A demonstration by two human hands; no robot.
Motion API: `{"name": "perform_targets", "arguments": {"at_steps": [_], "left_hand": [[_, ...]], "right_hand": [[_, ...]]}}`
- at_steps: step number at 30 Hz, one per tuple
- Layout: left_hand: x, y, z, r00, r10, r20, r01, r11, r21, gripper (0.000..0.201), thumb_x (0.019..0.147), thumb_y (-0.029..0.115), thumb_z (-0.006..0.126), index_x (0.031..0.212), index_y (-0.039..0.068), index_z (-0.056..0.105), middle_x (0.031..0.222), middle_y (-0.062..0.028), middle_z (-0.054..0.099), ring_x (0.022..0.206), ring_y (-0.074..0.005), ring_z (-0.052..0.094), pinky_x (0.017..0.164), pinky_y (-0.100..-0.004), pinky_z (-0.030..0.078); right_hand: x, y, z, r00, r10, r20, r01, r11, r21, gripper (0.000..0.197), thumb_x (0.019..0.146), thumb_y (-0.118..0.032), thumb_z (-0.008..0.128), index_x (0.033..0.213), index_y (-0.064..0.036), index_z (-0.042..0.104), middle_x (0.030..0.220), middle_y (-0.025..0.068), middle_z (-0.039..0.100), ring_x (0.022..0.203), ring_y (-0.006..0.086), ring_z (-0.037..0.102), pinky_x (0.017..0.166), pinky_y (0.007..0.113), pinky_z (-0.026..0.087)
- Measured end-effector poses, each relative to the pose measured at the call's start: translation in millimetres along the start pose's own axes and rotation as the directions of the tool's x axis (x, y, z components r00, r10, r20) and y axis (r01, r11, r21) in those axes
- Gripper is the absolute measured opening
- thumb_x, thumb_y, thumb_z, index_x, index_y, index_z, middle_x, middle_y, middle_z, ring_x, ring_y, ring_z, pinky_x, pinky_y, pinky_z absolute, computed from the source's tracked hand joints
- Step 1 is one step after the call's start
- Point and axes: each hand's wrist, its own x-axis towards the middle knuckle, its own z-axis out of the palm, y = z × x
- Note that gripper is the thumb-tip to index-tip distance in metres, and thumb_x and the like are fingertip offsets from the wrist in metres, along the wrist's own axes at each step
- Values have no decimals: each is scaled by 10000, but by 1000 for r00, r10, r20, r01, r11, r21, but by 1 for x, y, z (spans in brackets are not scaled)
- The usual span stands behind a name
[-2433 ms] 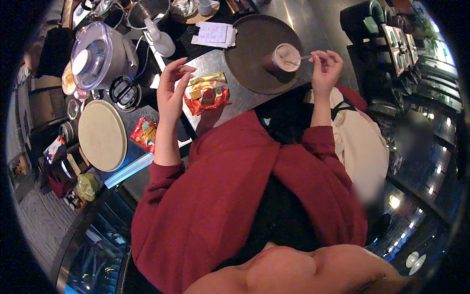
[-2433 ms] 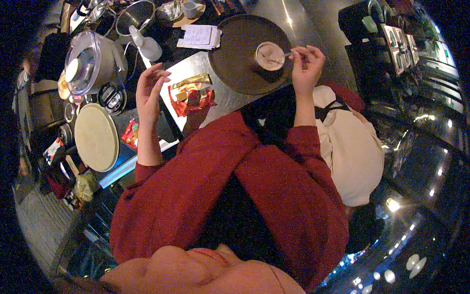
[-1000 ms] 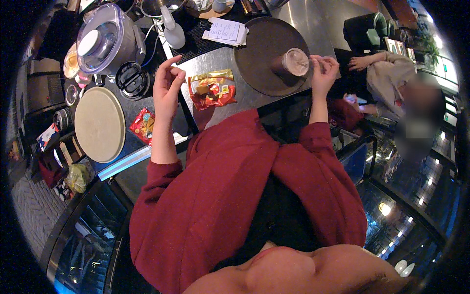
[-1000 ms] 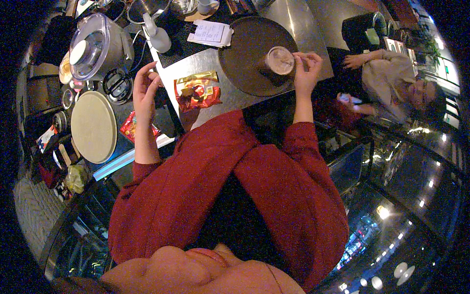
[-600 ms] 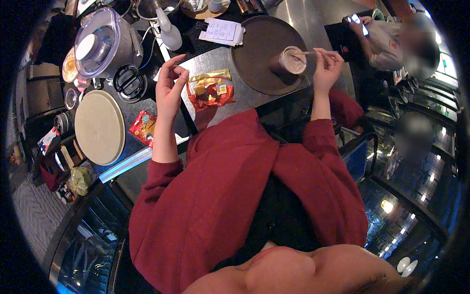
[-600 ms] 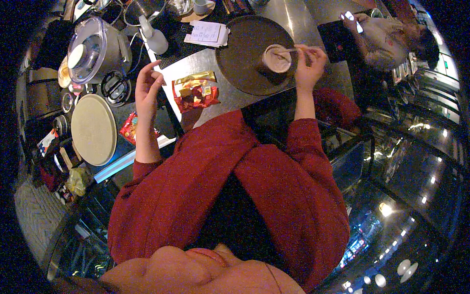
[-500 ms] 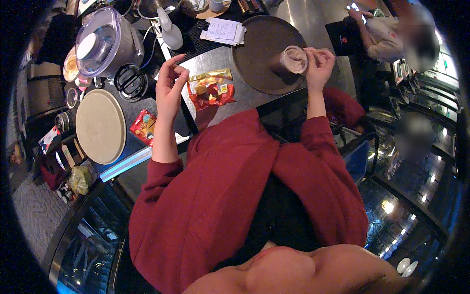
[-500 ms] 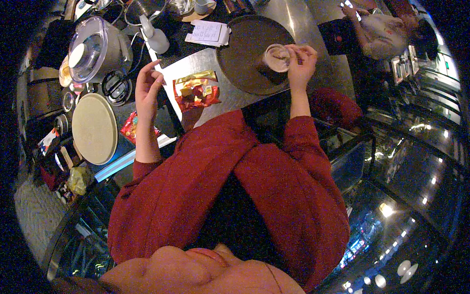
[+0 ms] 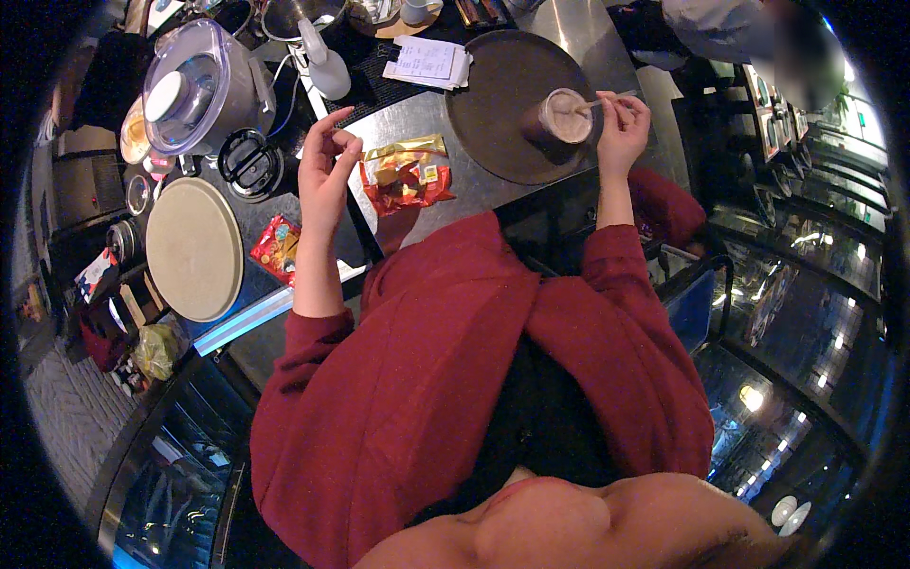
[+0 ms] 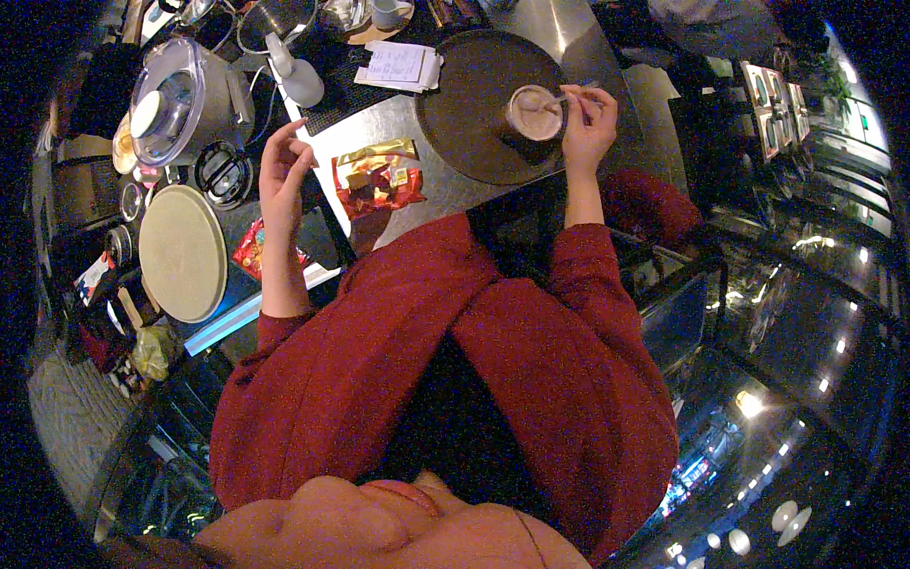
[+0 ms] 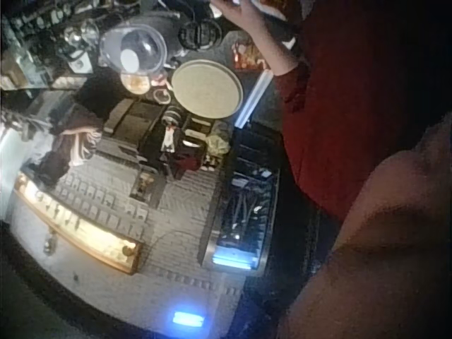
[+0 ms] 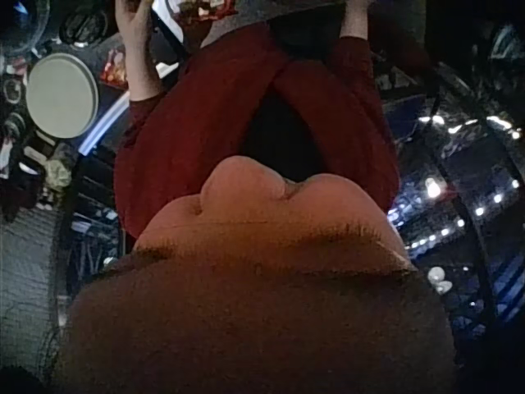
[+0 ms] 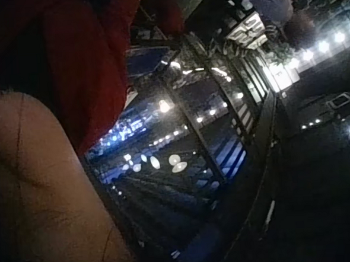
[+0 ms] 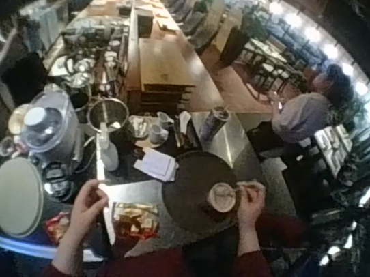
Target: The person prepares a beverage at a bar counter. They pour a liquid into a cup, add ice, stir the contents, and place a lid on the cup. The finished drink is then placed on a tray.
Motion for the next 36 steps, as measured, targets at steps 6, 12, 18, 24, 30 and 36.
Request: {"name": "perform_targets", "arguments": {"at_steps": [6,12,18,24,30,36], "left_hand": [[-1,-3,-1,1000,-4,-12,4,999,-41,406,893,74,593,1284,23,495,844,11,504,793,-85,485,752,-223,404],[-1,-4,-3,999,-14,-36,11,998,-66,431,873,50,608,1287,29,490,834,6,515,801,-78,491,724,-217,392],[0,-3,2,1000,-16,-20,15,998,-61,432,870,55,615,1283,26,491,835,11,512,797,-74,488,710,-217,390],[-1,-7,0,1000,-9,-24,8,999,-52,436,868,64,622,1283,31,491,844,11,509,801,-73,486,711,-216,390],[-3,-9,-4,999,0,-44,-2,999,-48,440,870,70,624,1287,36,488,850,7,508,813,-78,489,733,-218,398],[-2,-6,4,999,-3,-38,2,1000,-21,446,864,66,630,1286,37,488,855,-1,521,812,-83,492,737,-231,404]], "right_hand": [[-5,-10,1,998,69,-10,-66,983,171,217,874,0,629,1031,-25,482,962,103,681,907,148,633,812,251,493],[-10,-1,-11,994,100,46,-106,982,157,217,868,9,636,1055,-11,529,971,132,674,912,166,652,820,267,504],[4,6,-6,997,80,-3,-77,965,250,185,871,10,634,1052,11,597,965,126,683,924,174,659,842,268,501],[6,-22,0,973,226,50,-231,926,297,166,888,-27,628,1046,19,606,973,124,689,917,171,661,850,268,497],[-4,-8,-20,979,188,80,-201,958,206,160,887,-23,629,1042,16,617,966,117,689,917,165,660,849,278,501],[8,-10,-11,998,68,4,-67,974,215,137,887,6,615,1023,10,604,970,114,684,915,173,663,853,284,505]]}}
